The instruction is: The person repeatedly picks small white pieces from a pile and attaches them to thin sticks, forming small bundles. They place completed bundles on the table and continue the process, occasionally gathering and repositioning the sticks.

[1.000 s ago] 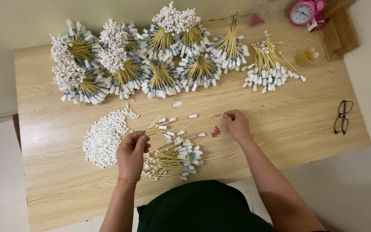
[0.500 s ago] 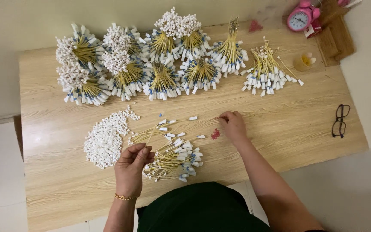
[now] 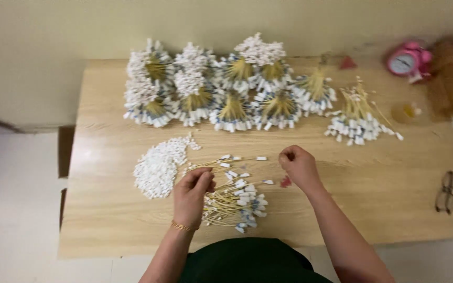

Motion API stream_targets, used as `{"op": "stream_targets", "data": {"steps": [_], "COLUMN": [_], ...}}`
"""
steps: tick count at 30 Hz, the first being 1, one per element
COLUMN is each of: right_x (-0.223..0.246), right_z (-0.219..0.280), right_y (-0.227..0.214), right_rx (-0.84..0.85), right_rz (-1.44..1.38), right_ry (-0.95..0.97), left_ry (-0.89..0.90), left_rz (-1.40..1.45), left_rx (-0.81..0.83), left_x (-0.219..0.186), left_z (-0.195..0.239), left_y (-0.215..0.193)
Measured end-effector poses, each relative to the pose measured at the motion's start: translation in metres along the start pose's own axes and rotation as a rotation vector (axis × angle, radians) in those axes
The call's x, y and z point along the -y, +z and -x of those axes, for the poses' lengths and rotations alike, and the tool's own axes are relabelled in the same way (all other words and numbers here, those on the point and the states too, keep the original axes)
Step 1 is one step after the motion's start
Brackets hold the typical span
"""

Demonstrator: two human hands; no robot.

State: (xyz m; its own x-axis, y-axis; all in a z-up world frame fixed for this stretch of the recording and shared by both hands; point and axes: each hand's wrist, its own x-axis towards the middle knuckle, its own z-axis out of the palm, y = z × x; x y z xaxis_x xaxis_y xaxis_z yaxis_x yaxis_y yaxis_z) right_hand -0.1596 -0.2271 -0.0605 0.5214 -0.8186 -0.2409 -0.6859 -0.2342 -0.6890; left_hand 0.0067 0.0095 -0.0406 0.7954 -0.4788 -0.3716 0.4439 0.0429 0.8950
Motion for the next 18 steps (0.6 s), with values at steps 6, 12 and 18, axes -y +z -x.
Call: {"op": "stream_targets", "data": {"steps": [6, 12, 18], "right_x": [0.081, 0.128, 0.12], "right_z": [0.036, 0.064, 0.066], "right_y": [0.008, 0.004, 0.02], "right_rx": [0.211, 0.392, 0.467], "right_rz": [-0.787, -0.9, -0.862], "right_ry": [-0.177, -0.246, -0.224], "left_ry": [-0.034, -0.127, -0.176], "left_rz": [0.167, 0.32, 0.365], "left_rx": [0.048, 0.066, 0.062], "left_x": [-0.003, -0.007, -0.002], "left_z": [-0.007, -0.01, -0.01], "left_y": [0.013, 0.011, 0.01]}}
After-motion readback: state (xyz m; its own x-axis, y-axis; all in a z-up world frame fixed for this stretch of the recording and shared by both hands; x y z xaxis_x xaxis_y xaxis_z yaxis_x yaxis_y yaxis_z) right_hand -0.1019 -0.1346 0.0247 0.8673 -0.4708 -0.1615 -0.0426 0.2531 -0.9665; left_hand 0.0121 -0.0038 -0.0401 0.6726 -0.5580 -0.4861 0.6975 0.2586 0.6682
